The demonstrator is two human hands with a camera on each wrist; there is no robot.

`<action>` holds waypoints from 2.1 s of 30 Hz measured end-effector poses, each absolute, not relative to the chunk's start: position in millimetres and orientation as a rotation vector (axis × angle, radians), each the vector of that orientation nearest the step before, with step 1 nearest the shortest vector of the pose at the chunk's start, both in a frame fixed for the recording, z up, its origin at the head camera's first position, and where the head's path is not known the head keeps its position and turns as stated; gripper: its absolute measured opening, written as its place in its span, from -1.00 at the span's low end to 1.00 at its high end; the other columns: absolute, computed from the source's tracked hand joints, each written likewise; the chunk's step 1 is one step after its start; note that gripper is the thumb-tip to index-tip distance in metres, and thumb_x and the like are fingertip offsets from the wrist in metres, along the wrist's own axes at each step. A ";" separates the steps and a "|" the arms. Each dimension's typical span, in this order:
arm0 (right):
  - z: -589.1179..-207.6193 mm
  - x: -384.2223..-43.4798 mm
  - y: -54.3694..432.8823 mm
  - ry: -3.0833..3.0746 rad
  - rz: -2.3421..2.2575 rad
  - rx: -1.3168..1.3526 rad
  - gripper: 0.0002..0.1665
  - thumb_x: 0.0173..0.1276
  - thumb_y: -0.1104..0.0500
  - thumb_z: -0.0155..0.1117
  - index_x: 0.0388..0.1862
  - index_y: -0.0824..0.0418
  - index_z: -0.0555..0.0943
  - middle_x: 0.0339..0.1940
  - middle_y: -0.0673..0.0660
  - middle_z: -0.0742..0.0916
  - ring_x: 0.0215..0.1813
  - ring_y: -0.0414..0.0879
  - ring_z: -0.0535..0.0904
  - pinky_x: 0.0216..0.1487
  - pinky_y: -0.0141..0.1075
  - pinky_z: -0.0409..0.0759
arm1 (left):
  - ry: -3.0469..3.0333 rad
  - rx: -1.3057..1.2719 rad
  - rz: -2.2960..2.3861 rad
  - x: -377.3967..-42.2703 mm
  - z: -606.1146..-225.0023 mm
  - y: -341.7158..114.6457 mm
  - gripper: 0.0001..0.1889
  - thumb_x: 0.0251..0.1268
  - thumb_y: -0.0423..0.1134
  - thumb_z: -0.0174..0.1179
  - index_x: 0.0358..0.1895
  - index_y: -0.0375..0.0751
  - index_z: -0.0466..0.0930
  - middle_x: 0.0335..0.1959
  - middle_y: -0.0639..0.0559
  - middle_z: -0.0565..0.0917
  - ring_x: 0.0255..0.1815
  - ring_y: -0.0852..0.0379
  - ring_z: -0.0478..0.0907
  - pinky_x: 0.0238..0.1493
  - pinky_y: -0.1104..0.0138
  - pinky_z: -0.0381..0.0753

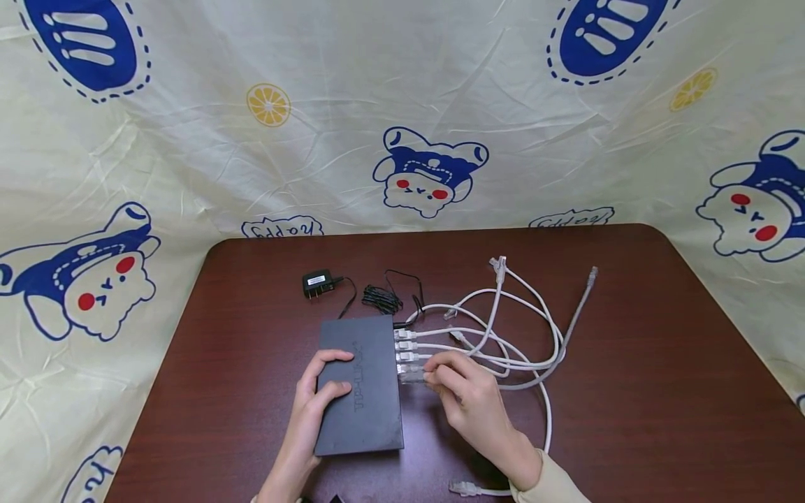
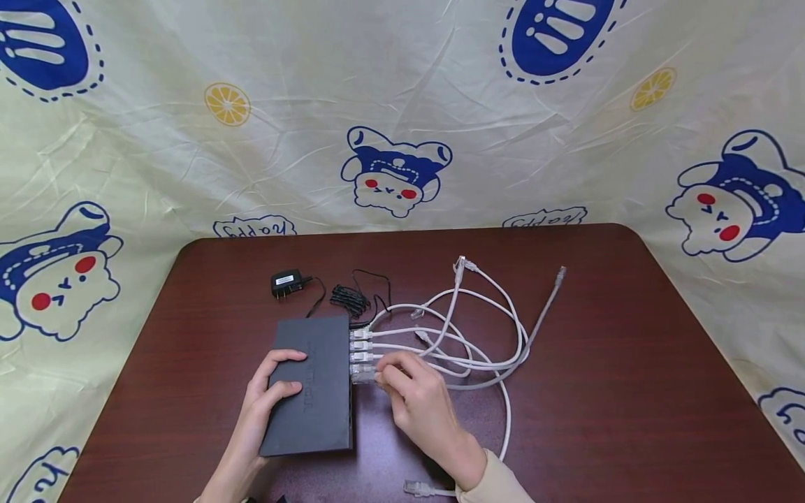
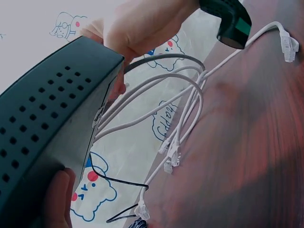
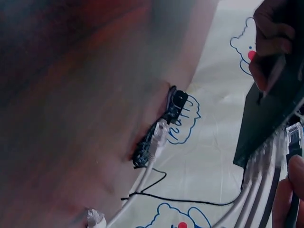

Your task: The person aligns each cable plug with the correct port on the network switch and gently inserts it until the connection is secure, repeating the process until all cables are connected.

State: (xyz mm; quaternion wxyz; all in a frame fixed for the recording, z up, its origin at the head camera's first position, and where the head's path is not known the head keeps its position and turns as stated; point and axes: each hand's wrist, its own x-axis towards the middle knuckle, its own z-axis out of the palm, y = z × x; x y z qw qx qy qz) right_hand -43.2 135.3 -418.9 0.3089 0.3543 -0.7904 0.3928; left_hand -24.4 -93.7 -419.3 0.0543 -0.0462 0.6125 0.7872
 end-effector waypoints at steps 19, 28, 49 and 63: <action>-431.6 -37.4 128.5 -2.059 1.152 0.867 -0.86 0.34 0.27 0.20 -0.44 0.24 0.59 -0.33 0.08 0.60 -0.35 -0.12 0.58 -0.27 -0.46 0.51 | 1.875 -0.130 2.382 -23.1 -420.6 -92.7 -0.61 0.09 -0.49 0.03 0.05 -0.23 0.48 0.08 -0.21 0.37 -0.09 -0.12 0.38 -0.32 0.18 0.51; -432.3 -36.9 129.1 -2.067 1.218 0.855 -0.90 0.14 0.41 0.29 -0.41 0.24 0.61 -0.30 0.09 0.61 -0.31 -0.11 0.59 -0.21 -0.46 0.51 | 1.864 -0.148 2.388 -23.0 -421.0 -93.3 -0.62 0.11 -0.47 0.04 0.05 -0.22 0.47 0.06 -0.21 0.37 -0.16 -0.10 0.42 -0.36 0.17 0.51; -435.6 -38.3 120.8 -1.999 1.163 0.877 -0.94 0.22 0.32 0.27 -0.44 0.25 0.64 -0.35 0.07 0.64 -0.30 -0.08 0.56 -0.20 -0.38 0.49 | 1.908 -0.093 2.363 -22.0 -420.2 -95.7 -0.61 0.12 -0.47 0.03 0.06 -0.22 0.46 0.12 -0.19 0.34 -0.04 -0.15 0.34 -0.23 0.10 0.46; -434.0 -38.9 112.4 -1.938 1.124 0.906 -0.84 -0.03 0.48 0.35 -0.49 0.28 0.62 -0.41 0.08 0.61 -0.37 -0.08 0.54 -0.31 -0.40 0.49 | 1.933 -0.109 2.327 -22.2 -419.7 -99.7 -0.61 0.11 -0.49 -0.01 0.04 -0.15 0.47 0.17 -0.12 0.33 0.04 -0.14 0.30 -0.14 0.08 0.43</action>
